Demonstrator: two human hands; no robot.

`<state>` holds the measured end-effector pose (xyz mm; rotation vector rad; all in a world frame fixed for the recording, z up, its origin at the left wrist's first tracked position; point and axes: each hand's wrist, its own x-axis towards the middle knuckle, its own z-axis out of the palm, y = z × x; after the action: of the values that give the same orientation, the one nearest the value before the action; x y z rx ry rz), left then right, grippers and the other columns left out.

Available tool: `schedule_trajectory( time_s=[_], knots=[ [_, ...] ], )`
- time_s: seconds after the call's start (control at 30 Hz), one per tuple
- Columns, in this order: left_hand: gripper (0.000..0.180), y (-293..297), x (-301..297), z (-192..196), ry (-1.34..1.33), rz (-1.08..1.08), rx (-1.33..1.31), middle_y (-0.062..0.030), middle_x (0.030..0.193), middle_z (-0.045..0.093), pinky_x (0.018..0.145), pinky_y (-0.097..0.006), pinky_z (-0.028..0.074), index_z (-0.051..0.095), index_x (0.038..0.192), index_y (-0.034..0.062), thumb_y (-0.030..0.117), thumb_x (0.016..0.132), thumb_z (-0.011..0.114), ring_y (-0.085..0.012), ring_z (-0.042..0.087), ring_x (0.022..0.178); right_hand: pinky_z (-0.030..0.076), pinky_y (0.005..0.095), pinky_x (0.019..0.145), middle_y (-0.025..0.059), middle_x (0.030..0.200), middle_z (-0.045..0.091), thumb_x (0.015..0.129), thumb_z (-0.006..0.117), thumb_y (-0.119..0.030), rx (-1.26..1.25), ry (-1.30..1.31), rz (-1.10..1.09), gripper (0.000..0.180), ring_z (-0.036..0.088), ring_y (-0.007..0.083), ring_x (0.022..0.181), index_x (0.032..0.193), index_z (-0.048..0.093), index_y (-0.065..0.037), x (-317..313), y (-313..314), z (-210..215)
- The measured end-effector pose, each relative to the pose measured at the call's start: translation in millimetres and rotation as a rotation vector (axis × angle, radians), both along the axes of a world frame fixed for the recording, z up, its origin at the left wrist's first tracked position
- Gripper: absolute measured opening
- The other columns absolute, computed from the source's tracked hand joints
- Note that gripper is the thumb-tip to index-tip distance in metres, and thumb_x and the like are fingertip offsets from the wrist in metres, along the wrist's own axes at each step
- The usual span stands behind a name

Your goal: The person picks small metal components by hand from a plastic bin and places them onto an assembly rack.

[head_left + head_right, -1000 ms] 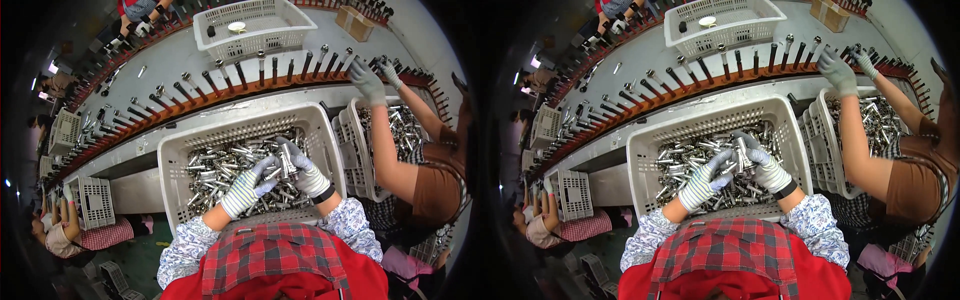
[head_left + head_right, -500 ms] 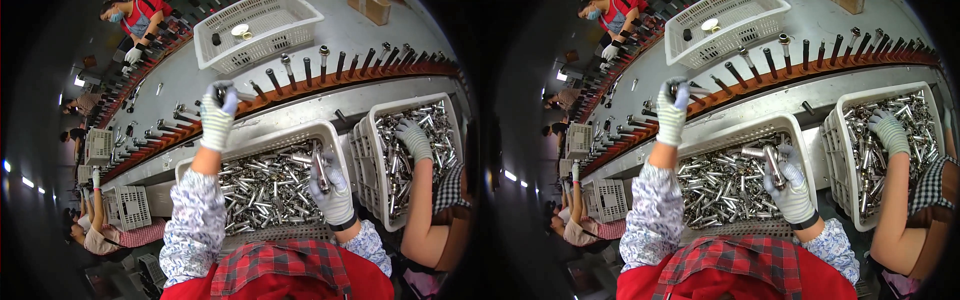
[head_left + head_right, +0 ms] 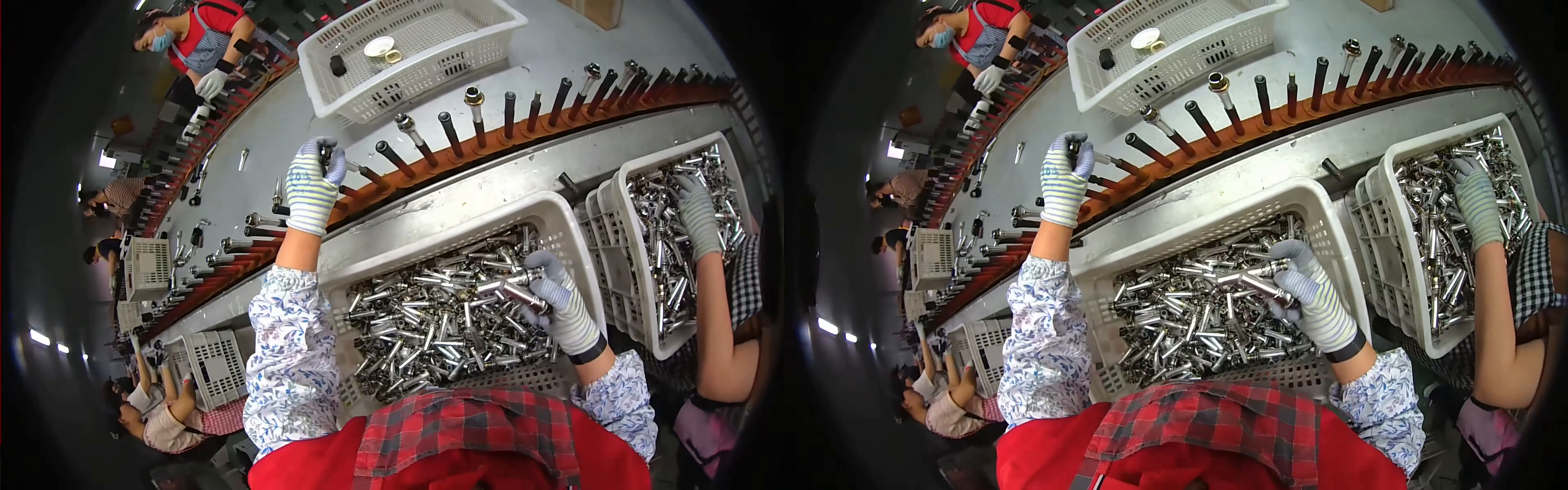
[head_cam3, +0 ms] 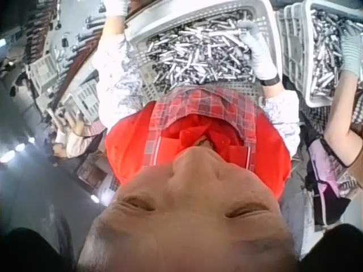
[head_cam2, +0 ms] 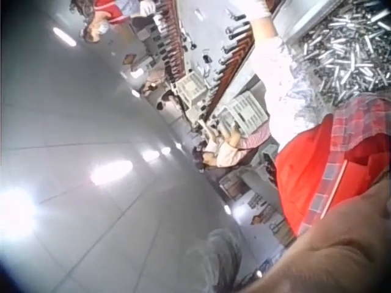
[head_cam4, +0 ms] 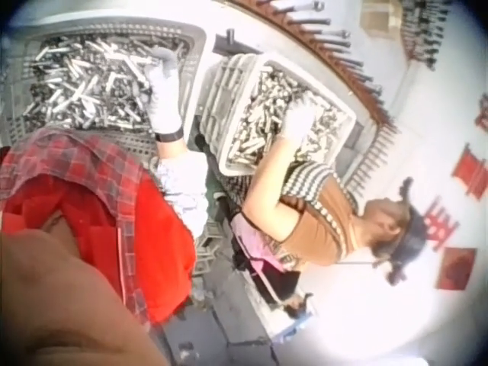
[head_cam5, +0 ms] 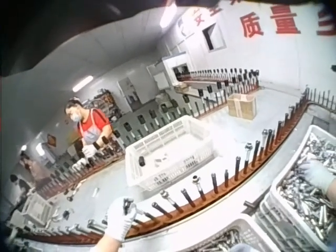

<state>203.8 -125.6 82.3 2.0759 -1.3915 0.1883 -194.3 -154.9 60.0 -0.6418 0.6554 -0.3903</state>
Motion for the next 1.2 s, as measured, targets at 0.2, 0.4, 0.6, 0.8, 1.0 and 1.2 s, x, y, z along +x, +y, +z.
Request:
schedule_trajectory(
  time_s=[0.2, 0.4, 0.6, 0.8, 1.0, 1.2],
  knots=[
    [0.02, 38.1, 37.5, -12.1, -0.031, 0.104, -0.182, -0.0145, 0.081, 0.063, 0.065, -0.035, 0.05, 0.061, 0.094, 0.0037, 0.017, 0.08, 0.065, -0.0254, 0.062, 0.069, 0.029, 0.0132, 0.035, 0.0004, 0.069, 0.054, 0.088, 0.054, -0.015, -0.07, 0.11, -0.023, 0.022, 0.048, 0.0039, 0.046, 0.11, 0.049, -0.013, 13.4, 21.6, -17.2],
    [0.032, 45.2, 52.3, 0.7, -0.111, 0.151, 0.421, -0.0199, 0.095, 0.064, 0.077, -0.044, 0.049, 0.057, 0.103, 0.004, 0.026, 0.081, 0.064, -0.0375, 0.062, 0.085, 0.03, 0.0153, 0.037, 0.0009, 0.072, 0.053, 0.089, 0.052, -0.016, -0.14, 0.096, 0.074, 0.023, 0.046, 0.005, 0.046, 0.111, 0.049, -0.012, 22.9, 20.2, -21.3],
    [0.055, 90.0, 1.9, -6.9, -0.454, 0.033, -0.106, -0.0221, 0.118, 0.054, 0.093, -0.049, 0.038, 0.048, 0.124, 0.0047, 0.023, 0.075, 0.066, -0.039, 0.048, 0.112, 0.032, 0.0155, 0.041, -0.0005, 0.082, 0.053, 0.088, 0.056, -0.023, -0.049, 0.037, 0.009, 0.029, 0.045, 0.0051, 0.055, 0.114, 0.051, -0.013, 38.6, 33.1, -6.4],
    [0.05, 131.7, -163.7, -39.2, 0.496, -0.683, 0.565, -0.0193, 0.106, 0.063, 0.084, -0.038, 0.05, 0.05, 0.127, 0.0028, 0.038, 0.092, 0.049, -0.0332, 0.062, 0.094, 0.043, 0.0145, 0.046, 0.0001, 0.083, 0.059, 0.089, 0.057, -0.024, -0.348, 0.154, 0.234, 0.038, 0.051, 0.0027, 0.055, 0.121, 0.046, -0.006, 41.3, 43.2, 3.8],
    [0.024, 111.9, -143.6, -31.1, 0.866, -0.43, 0.426, -0.0118, 0.103, 0.064, 0.086, -0.035, 0.049, 0.057, 0.109, 0.0041, 0.016, 0.089, 0.055, -0.0221, 0.061, 0.095, 0.048, 0.0251, 0.081, 0.0052, 0.099, 0.06, 0.082, 0.067, -0.02, -0.373, 0.069, 0.502, 0.063, 0.057, 0.0121, 0.093, 0.136, 0.038, -0.003, 41.3, 44.8, 8.9],
    [0.02, 18.2, -49.1, -39.0, 0.644, -0.206, -0.339, -0.0107, 0.108, 0.064, 0.091, -0.03, 0.046, 0.058, 0.11, 0.0003, 0.006, 0.093, 0.049, -0.0183, 0.059, 0.1, 0.045, 0.0168, 0.049, 0.0141, 0.099, 0.064, 0.09, 0.055, -0.027, -0.19, 0.057, 0.591, 0.069, 0.051, 0.0052, 0.05, 0.145, 0.017, -0.008, 45.9, 28.5, 11.2]
  ],
)
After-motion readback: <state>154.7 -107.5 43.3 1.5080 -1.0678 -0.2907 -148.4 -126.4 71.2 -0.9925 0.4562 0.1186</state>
